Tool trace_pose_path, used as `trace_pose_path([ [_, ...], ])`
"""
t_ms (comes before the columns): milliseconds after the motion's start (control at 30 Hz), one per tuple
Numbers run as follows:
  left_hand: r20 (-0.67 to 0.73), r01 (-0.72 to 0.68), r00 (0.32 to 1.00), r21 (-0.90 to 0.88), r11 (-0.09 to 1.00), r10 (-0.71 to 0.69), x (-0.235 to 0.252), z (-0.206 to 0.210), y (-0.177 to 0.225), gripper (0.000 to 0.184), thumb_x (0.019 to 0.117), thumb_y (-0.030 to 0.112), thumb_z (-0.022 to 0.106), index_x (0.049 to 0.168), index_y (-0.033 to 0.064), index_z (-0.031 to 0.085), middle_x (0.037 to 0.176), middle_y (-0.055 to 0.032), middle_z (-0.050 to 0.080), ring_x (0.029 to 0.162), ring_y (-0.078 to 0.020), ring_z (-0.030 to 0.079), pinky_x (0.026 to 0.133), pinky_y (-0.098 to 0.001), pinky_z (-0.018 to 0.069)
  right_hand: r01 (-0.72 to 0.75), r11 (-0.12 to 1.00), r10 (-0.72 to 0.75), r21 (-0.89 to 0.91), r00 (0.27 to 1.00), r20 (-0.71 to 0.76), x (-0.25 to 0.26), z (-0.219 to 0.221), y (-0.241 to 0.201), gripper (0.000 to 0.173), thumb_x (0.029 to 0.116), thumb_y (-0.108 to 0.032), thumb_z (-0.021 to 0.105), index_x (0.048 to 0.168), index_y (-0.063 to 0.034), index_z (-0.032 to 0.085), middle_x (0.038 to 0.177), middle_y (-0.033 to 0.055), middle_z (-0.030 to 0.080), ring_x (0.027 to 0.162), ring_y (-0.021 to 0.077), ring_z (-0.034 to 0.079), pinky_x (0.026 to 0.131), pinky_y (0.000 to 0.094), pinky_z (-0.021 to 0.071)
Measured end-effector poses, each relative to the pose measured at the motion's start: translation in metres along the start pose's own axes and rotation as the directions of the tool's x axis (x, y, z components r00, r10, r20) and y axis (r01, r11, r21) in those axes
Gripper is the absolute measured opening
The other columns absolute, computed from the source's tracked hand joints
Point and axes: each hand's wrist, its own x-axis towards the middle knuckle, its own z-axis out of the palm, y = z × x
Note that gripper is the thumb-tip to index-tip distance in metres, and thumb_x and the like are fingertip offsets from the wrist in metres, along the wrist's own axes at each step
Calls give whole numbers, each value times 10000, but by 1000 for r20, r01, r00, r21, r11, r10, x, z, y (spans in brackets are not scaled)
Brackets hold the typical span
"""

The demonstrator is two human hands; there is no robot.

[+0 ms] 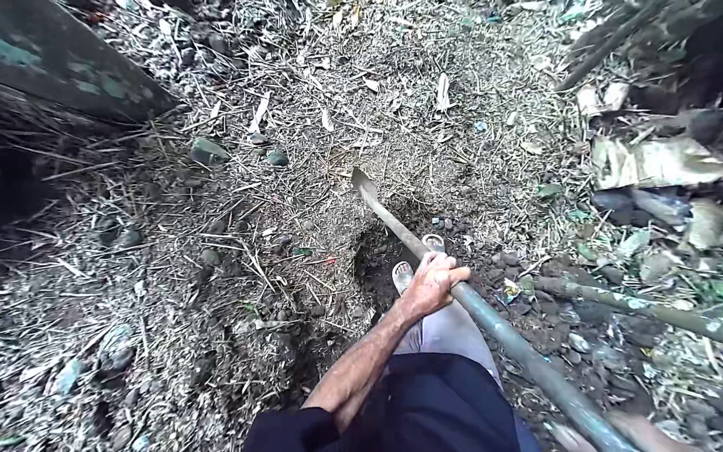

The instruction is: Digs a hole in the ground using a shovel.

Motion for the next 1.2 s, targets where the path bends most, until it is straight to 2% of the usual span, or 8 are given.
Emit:
trace_pose_path([
  [133, -151, 187, 970, -21, 982, -189, 25, -8, -75, 236, 834, 32, 710, 1065, 45, 756, 1103, -159, 712, 1153, -317, 634, 1125, -461, 428, 105, 993, -107, -55, 994, -34, 97, 70, 12, 355, 889, -318, 734, 865, 36, 702, 716, 184, 708, 614, 306, 707, 566, 494, 569],
  [233, -105, 444, 888, -61, 894, -448, 33, -19, -118, 467, 830, -16, 699, 1295, 8, 664, 1472, -243, 536, 1455, -372, 425, 1217, -465, 351, 90, 992, -80, -92, 991, 108, 167, 141, 21, 380, 822, -290, 763, 986, 51, 738, 781, 231, 727, 720, 439, 729, 650, 628, 565],
  [300, -33, 520, 852, -47, 853, -522, 33, -30, -133, 534, 829, -18, 705, 1354, 40, 625, 1565, -210, 450, 1512, -359, 340, 1200, -497, 363, 66, 997, -60, -35, 988, 145, 187, 160, 21, 400, 816, -293, 761, 997, 62, 718, 794, 243, 727, 745, 449, 733, 684, 633, 567],
  [567, -8, 523, 849, -138, 841, -529, 81, -41, -142, 564, 788, -82, 693, 1340, 1, 612, 1573, -233, 425, 1530, -386, 287, 1231, -483, 318, -9, 1000, 7, 9, 979, 202, 234, 119, 29, 401, 878, -316, 715, 1018, 59, 698, 853, 257, 725, 807, 459, 725, 725, 656, 546],
  [733, -4, 520, 853, -83, 850, -522, 103, -53, -145, 526, 789, -14, 731, 1306, 0, 632, 1534, -207, 482, 1501, -373, 346, 1192, -499, 375, -39, 999, 35, 20, 985, 172, 250, 107, 30, 394, 843, -327, 753, 987, 37, 716, 785, 228, 721, 742, 440, 724, 683, 647, 553],
  [867, 8, 493, 869, -103, 864, -495, 103, -55, -157, 474, 824, 48, 745, 1281, -25, 641, 1510, -230, 503, 1493, -388, 358, 1205, -490, 359, 33, 999, -32, -8, 998, 46, 250, 120, 34, 407, 773, -411, 720, 883, -19, 712, 600, 118, 640, 555, 322, 677, 526, 537, 544],
  [1033, 37, 497, 867, -114, 860, -496, 101, -44, -163, 395, 873, 20, 677, 1263, -39, 658, 1494, -228, 524, 1499, -392, 348, 1213, -475, 346, 73, 997, -73, 14, 997, -1, 240, 135, 49, 412, 780, -439, 679, 818, -28, 681, 557, 83, 595, 492, 260, 635, 462, 467, 506],
  [1200, -59, 286, 952, -173, 943, -299, 105, -40, -141, 193, 865, -19, 651, 1047, -46, 709, 1219, -226, 678, 1376, -393, 493, 1173, -443, 401, 64, 991, -46, 122, 989, -141, 227, 106, 52, 385, 838, -407, 667, 813, -23, 671, 624, 68, 622, 520, 141, 608, 481, 328, 507],
])
